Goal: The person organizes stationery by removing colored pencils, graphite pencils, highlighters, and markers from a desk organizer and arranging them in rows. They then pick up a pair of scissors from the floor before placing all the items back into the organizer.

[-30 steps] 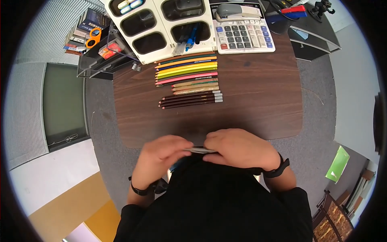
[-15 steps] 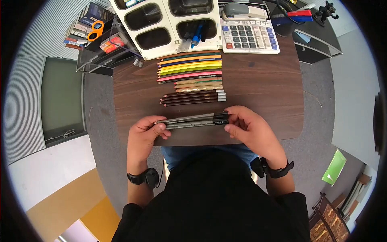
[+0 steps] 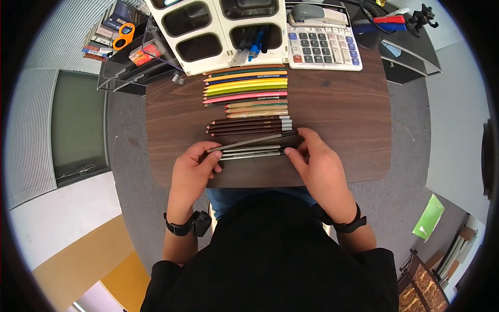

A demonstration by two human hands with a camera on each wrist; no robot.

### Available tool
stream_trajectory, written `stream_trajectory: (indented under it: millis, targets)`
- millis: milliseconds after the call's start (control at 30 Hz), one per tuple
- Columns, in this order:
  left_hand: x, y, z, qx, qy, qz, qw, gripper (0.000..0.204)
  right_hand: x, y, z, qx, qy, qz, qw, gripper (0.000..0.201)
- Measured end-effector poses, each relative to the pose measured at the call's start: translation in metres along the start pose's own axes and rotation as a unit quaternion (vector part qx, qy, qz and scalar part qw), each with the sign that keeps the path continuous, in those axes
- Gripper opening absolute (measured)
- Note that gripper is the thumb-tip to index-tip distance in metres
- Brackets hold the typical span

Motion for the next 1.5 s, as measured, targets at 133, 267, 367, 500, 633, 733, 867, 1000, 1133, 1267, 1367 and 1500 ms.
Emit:
stream_trajectory:
  millis: [133,267,367,500,633,733,867,1000,1133,1267,1367,1500]
  targets:
    - [0.003,0.0,0.004,-0.047,0.0,0.018,0.999,0.02,0.002,-0.003,-0.001,-0.007,-0.013,-0.012,1.0,0.052]
    - [0.003,-0.002,0.008,-0.071,-0.009,0.014,0.997,0.019,0.004,-0.004,0.0,-0.019,-0.006,-0.03,0.999,0.058]
    - [0.003,-0.001,0.011,-0.071,0.007,0.005,0.997,0.02,0.003,-0.003,0.001,-0.009,-0.017,-0.029,0.999,0.06]
    - [0.005,-0.001,0.015,-0.096,0.037,0.009,0.995,0.02,0.002,-0.003,-0.001,-0.003,-0.024,-0.032,0.999,0.057]
    - [0.006,-0.002,0.018,-0.121,0.084,0.033,0.989,0.022,0.003,-0.003,-0.002,0.007,-0.032,-0.026,0.999,0.046]
    - [0.006,-0.003,0.016,-0.13,0.095,0.024,0.987,0.025,0.003,0.001,0.0,0.02,-0.037,-0.018,0.999,0.038]
    - [0.007,-0.003,0.013,-0.119,0.087,0.045,0.988,0.031,0.004,0.003,-0.001,0.048,-0.054,0.004,0.997,0.032]
    - [0.011,-0.005,0.016,-0.155,0.128,0.092,0.975,0.035,0.004,0.005,-0.001,0.049,-0.066,0.025,0.996,0.031]
    - [0.008,-0.008,0.012,-0.21,0.195,0.094,0.953,0.029,0.005,0.006,-0.002,0.057,-0.075,0.033,0.995,0.03]
    - [0.005,-0.002,0.007,-0.219,0.235,0.106,0.941,0.025,0.005,0.007,-0.002,0.06,-0.077,0.041,0.994,0.03]
    - [0.003,0.002,0.008,-0.209,0.224,0.131,0.943,0.024,0.005,0.008,-0.001,0.066,-0.066,0.04,0.995,0.03]
    - [0.002,0.002,0.009,-0.178,0.209,0.161,0.948,0.024,0.004,0.011,-0.001,0.073,-0.049,0.051,0.995,0.031]
Point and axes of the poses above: each hand's wrist, its own x-axis away from the middle knuckle, its own y-axis out of the palm, z = x × y, the point moved 3 cm from there along -x, towards the middle knuckle, and after that the axes turned 2 degrees about -y, right-handed, at the moved point
